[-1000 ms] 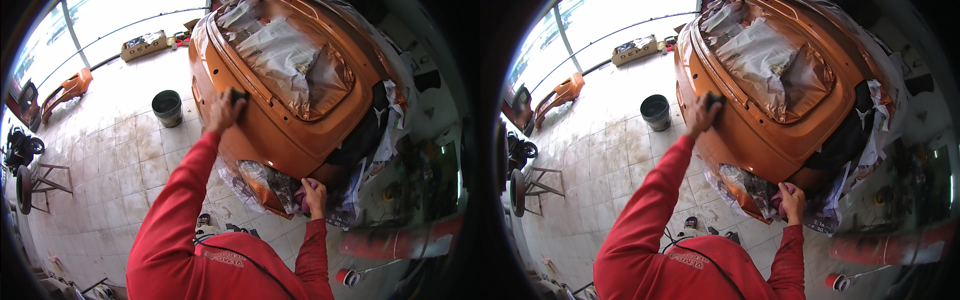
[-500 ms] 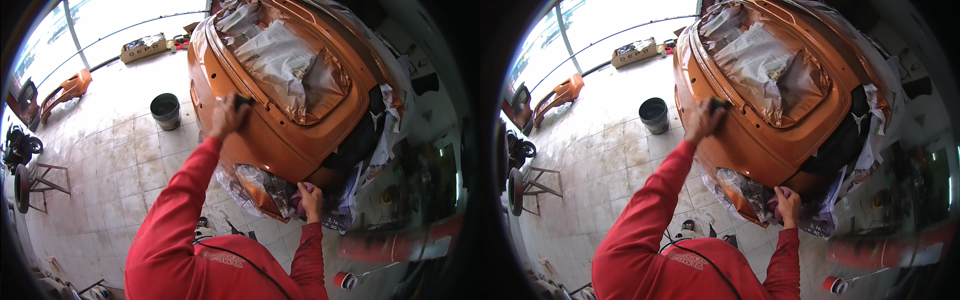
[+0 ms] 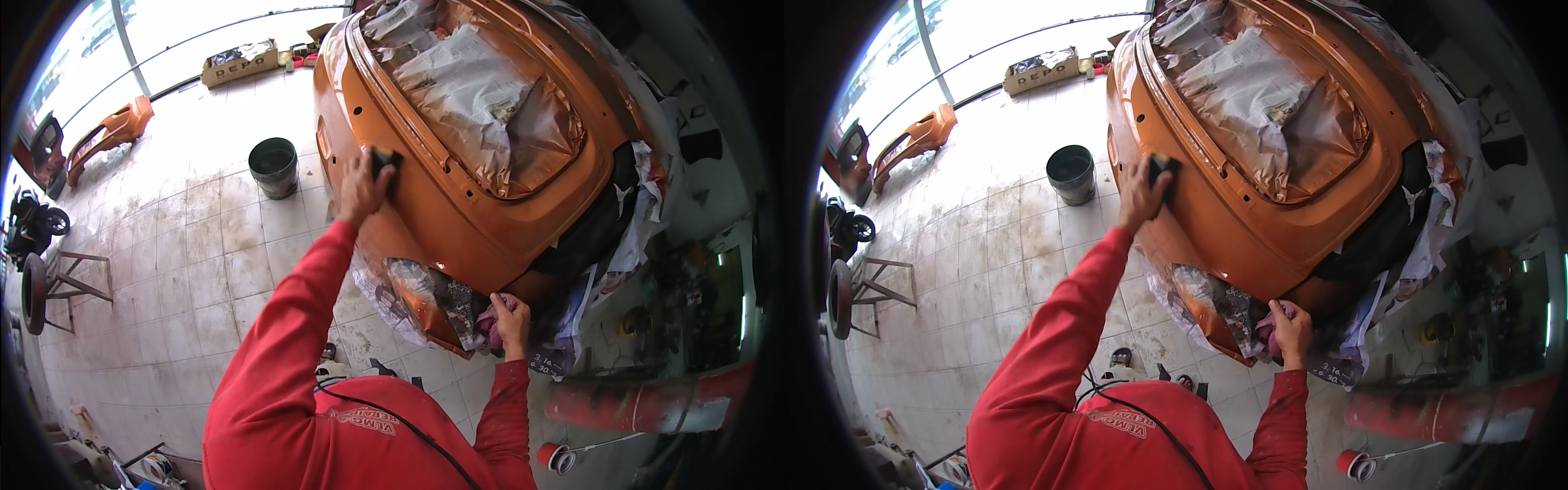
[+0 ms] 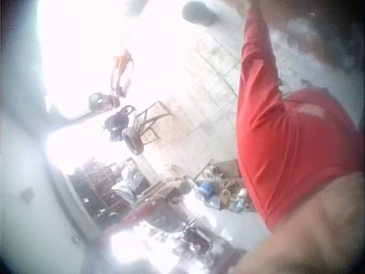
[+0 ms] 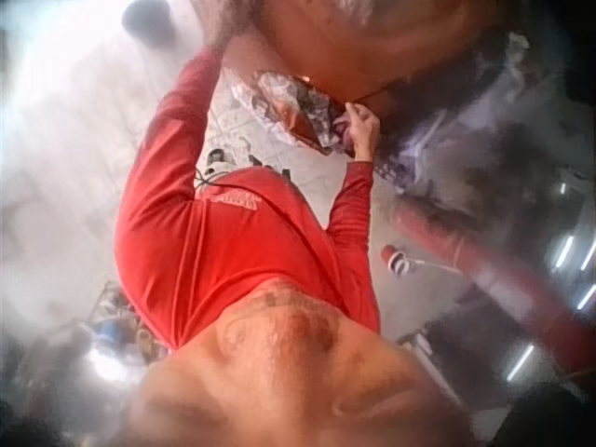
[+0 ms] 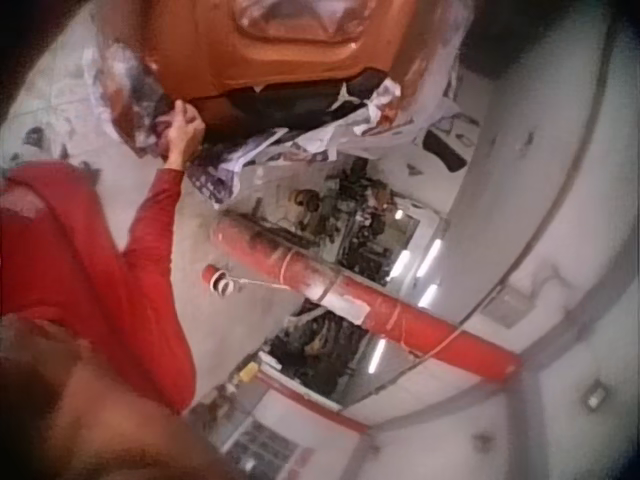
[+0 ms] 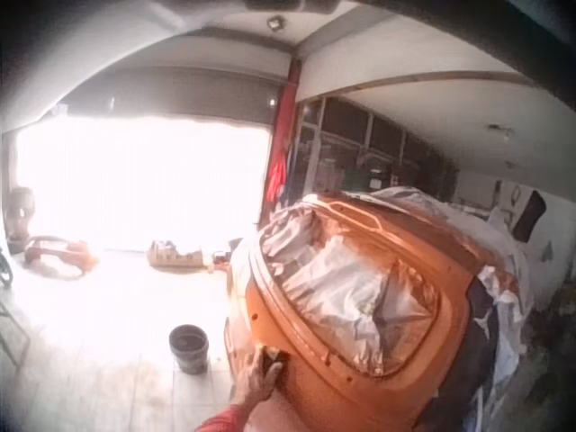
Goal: The person sands the surface of an orange car trunk lid with a sanding block, moving across different areas and occasionally wiping the surface with a cloth. The trunk lid is partially masked with protective film and newspaper.
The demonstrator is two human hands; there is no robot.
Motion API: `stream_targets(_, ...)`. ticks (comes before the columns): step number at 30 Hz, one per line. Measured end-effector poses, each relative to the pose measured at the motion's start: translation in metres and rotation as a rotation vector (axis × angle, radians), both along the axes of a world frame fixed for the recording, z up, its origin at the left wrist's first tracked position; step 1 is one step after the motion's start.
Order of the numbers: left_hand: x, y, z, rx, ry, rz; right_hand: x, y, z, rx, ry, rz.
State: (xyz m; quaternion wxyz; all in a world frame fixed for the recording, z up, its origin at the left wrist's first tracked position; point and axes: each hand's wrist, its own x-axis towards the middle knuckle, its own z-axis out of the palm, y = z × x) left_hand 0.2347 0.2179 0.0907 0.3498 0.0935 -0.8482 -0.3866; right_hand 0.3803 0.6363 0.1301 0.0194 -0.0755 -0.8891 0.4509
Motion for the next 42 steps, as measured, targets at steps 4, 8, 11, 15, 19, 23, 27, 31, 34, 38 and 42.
stream_targets(4, 0.024, 0.038, -0.006, 0.006, 0.001, 0.023, -0.002, 0.003, 0.0, -0.018, -0.034, -0.004)
stream_targets(8, 0.14, 0.139, -0.047, -0.032, 0.121, -0.301, 0.002, 0.018, 0.007, -0.044, -0.064, -0.037)
stream_targets(11, 0.092, 0.096, -0.076, 0.058, 0.198, -0.126, -0.004, 0.018, 0.005, -0.05, -0.054, 0.007)
stream_targets(15, 0.015, 0.01, -0.098, 0.75, -0.27, 0.277, 0.0, 0.001, 0.01, -0.094, -0.06, 0.066)
stream_targets(19, 0.067, 0.139, -0.086, 0.445, 0.053, 0.223, -0.003, 0.014, 0.022, 0.007, -0.122, 0.055)
stream_targets(23, 0.057, 0.102, -0.136, 0.594, -0.147, 0.352, -0.008, 0.005, 0.023, 0.106, -0.122, 0.108)
stream_targets(27, 0.037, 0.022, -0.159, 1.051, -0.402, 0.245, -0.017, 0.015, 0.017, 0.131, -0.096, 0.191)
stream_targets(31, 0.043, 0.043, -0.149, 0.966, -0.352, 0.387, -0.016, 0.016, 0.018, 0.161, -0.067, 0.257)
stream_targets(34, 0.064, 0.064, -0.13, 0.96, -0.319, 0.357, -0.012, 0.007, 0.028, 0.229, -0.045, 0.332)
stream_targets(38, 0.093, 0.147, -0.087, 0.607, -0.12, 0.37, -0.013, 0.009, 0.026, 0.265, -0.009, 0.406)
stream_targets(42, 0.11, 0.177, -0.075, 0.537, -0.009, 0.285, -0.018, 0.013, 0.035, 0.298, -0.073, 0.408)
